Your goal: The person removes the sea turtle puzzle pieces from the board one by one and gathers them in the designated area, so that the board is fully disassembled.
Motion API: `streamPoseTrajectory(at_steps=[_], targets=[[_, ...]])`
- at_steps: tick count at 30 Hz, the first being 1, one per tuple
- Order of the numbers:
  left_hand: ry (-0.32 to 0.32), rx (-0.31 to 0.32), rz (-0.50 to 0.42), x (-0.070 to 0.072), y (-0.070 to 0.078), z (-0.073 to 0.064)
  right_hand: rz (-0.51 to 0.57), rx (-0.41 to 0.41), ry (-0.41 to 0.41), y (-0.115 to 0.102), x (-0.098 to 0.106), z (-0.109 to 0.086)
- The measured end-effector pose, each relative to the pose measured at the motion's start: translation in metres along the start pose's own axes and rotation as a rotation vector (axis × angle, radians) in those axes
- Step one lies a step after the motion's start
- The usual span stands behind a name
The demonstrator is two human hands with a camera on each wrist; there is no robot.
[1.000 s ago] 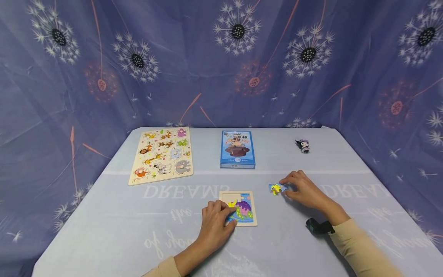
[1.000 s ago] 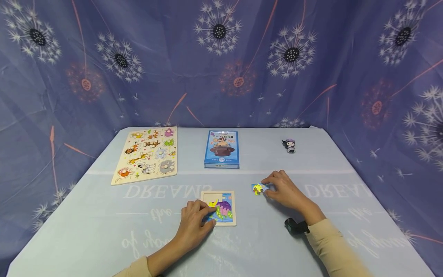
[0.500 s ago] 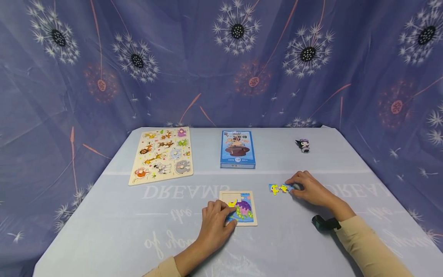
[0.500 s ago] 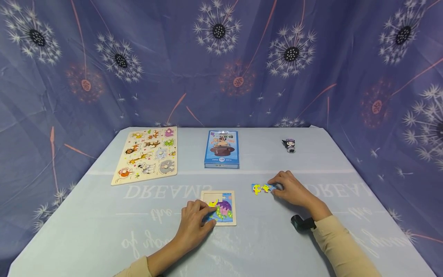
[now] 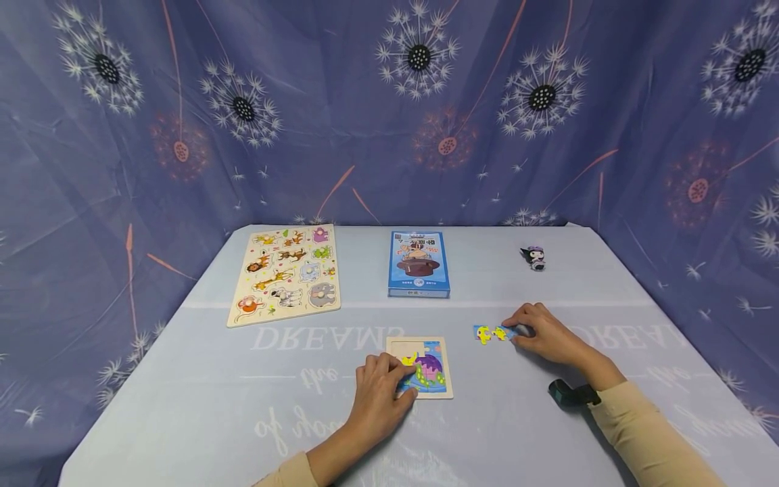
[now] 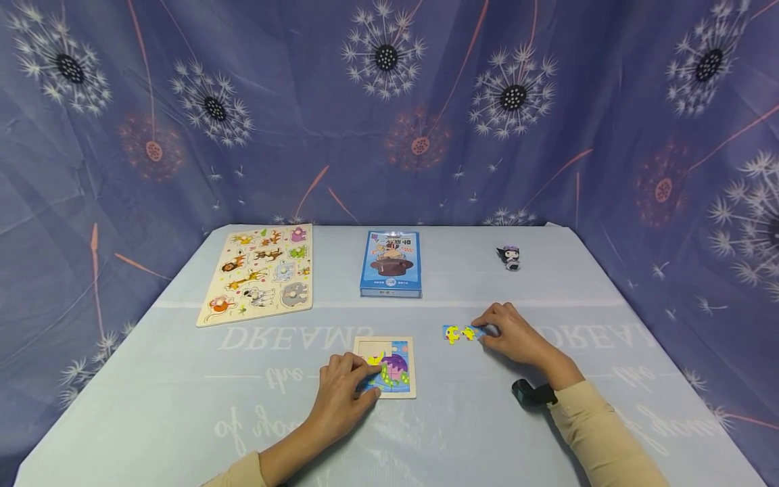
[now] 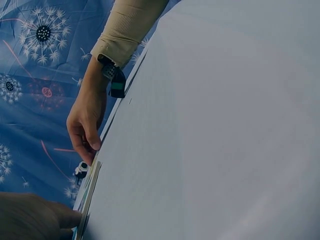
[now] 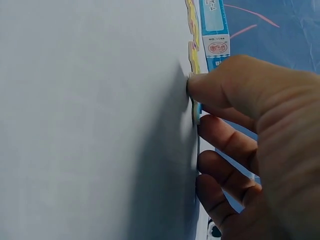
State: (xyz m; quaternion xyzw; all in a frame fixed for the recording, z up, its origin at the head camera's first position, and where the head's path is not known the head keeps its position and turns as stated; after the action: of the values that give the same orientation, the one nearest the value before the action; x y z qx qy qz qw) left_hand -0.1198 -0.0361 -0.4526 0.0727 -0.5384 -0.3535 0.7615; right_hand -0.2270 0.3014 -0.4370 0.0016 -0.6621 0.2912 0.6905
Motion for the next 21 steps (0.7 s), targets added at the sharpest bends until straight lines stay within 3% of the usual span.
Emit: streamPoseTrajectory(at_steps=[11,21], targets=[[0.003,0.000,0.010,0.000,0.000,-0.001,0.049,0.008,0.045,-0.015,-0.002,0.000],[-0.002,0.003,0.013,0.001,0.000,0.001,0.078,0.078,-0.086,-0.085,-0.025,0.016]])
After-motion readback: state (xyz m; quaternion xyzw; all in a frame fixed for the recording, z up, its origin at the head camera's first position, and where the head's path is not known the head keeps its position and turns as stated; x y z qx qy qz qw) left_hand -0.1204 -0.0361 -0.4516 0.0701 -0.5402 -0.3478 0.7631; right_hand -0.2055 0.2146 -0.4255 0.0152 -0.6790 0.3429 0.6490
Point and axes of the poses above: each hand's wrist, its own z-axis towards the middle knuckle, its own x-axis out of the back of the hand, y = z × x, the point moved 1 cm from there along z, towards the middle knuckle, and after that the axes turned 4 degrees about -x, right-handed, at the moved point
